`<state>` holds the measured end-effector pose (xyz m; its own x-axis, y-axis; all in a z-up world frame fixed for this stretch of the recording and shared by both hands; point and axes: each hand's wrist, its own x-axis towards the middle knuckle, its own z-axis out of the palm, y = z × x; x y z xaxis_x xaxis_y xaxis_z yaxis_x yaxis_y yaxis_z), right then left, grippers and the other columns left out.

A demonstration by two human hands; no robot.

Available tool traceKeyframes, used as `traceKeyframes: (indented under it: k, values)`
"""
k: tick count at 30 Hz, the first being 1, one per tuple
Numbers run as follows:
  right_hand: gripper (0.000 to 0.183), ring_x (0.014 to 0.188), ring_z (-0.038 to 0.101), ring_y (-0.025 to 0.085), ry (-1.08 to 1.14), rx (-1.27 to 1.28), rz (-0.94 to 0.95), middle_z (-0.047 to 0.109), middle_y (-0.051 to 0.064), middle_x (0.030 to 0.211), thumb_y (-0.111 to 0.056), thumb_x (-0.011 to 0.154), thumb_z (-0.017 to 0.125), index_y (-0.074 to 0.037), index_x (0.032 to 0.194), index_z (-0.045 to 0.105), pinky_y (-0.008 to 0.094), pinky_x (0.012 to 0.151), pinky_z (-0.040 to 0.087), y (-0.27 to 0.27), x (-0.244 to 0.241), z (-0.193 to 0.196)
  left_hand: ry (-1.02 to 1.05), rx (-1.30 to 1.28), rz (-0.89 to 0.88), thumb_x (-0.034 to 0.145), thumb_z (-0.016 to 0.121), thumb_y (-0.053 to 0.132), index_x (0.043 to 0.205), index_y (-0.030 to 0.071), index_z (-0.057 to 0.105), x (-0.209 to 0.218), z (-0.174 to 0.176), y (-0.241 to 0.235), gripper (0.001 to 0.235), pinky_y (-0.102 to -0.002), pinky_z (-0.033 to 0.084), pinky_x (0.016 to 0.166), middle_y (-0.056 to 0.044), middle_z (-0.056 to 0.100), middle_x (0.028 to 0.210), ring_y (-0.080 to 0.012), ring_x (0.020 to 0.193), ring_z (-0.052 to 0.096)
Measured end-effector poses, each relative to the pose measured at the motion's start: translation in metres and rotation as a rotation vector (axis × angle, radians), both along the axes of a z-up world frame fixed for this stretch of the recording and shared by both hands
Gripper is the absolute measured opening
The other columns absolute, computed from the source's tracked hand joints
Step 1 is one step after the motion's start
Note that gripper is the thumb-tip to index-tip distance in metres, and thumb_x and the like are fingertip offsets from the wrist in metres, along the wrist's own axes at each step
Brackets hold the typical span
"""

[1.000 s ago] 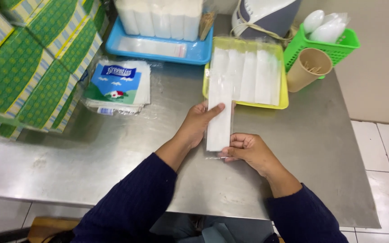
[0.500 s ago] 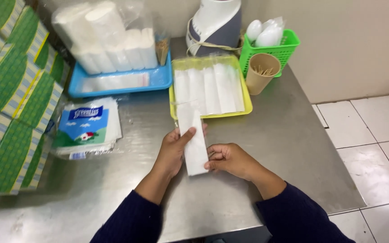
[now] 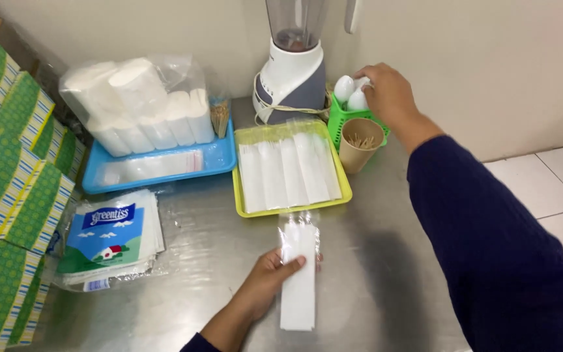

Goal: The person folds a white napkin into a narrow strip, places it into a clear plastic sleeve, then adds a plastic spoon, fork, and toothpick into the sleeve. The completed packet is placed into a yellow tray with other packets.

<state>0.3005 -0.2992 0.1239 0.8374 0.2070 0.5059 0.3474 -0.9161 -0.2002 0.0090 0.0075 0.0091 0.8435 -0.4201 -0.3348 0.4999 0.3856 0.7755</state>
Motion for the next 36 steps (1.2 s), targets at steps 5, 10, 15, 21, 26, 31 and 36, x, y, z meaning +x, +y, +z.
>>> traceKeyframes:
  k: [5,10,15,21,26,31,36]
  values:
    - [0.040,0.113,0.058,0.037,0.151,-0.147,0.079,0.057,0.012,0.128,0.001,0.085,0.066,-0.023,0.117,0.073,0.052,0.087,0.047,-0.011,0.063,0.007,0.044,0.081,-0.144,0.089,0.072,0.017,0.120,0.000,0.074,0.000,-0.006,0.003,0.036,-0.031,0.059,0.084,-0.013,0.079,0.111,-0.0194,0.092,0.073]
    - [0.034,0.127,0.054,0.029,0.276,-0.191,0.166,0.052,0.009,0.140,-0.003,0.076,0.080,-0.024,0.103,0.076,0.048,0.094,0.044,0.003,0.059,0.038,0.031,0.103,-0.210,0.090,0.071,0.023,0.118,0.004,0.076,0.001,0.008,0.009,0.034,-0.028,0.058,0.084,-0.009,0.078,0.109,-0.0157,0.091,0.072]
    - [0.026,0.110,0.058,0.032,0.376,-0.359,0.085,0.057,0.010,0.124,-0.010,0.082,0.082,-0.017,0.103,0.069,0.047,0.087,0.046,0.002,0.069,0.033,0.001,0.087,-0.236,0.088,0.072,0.023,0.121,0.004,0.073,0.002,0.006,0.008,0.038,-0.028,0.057,0.090,-0.008,0.077,0.117,-0.0149,0.099,0.072]
    - [0.009,0.104,0.059,0.031,0.419,-0.420,0.004,0.065,0.008,0.110,-0.014,0.088,0.075,-0.020,0.094,0.072,0.046,0.080,0.046,0.007,0.072,0.040,0.022,0.100,-0.240,0.089,0.070,0.021,0.127,0.005,0.069,-0.001,0.011,0.010,0.040,-0.030,0.057,0.095,-0.007,0.076,0.121,-0.0148,0.106,0.071]
    - [0.014,0.096,0.063,0.026,0.420,-0.154,0.031,0.074,0.006,0.103,-0.019,0.089,0.081,-0.013,0.100,0.075,0.042,0.079,0.046,-0.019,0.085,0.070,-0.025,0.074,-0.250,0.089,0.072,0.023,0.125,0.006,0.070,0.002,0.001,0.010,0.040,-0.028,0.056,0.094,-0.005,0.076,0.119,-0.0138,0.103,0.071]
    - [0.016,0.085,0.051,0.007,0.462,0.277,0.076,0.066,-0.008,0.098,-0.010,0.101,0.065,-0.025,0.103,0.066,0.027,0.060,0.032,-0.034,0.034,0.098,-0.072,0.027,-0.243,0.087,0.074,0.023,0.125,0.005,0.070,0.003,-0.016,0.008,0.042,-0.028,0.056,0.094,-0.007,0.075,0.120,-0.0138,0.103,0.070]
    - [0.010,0.085,0.064,0.014,0.302,0.618,0.242,0.070,0.000,0.105,-0.004,0.107,0.069,-0.013,0.104,0.065,0.026,0.070,0.055,-0.015,-0.067,0.072,-0.158,-0.055,-0.288,0.089,0.072,0.019,0.132,0.002,0.063,-0.001,-0.002,0.009,0.048,-0.032,0.057,0.091,-0.011,0.071,0.128,-0.0192,0.103,0.071]
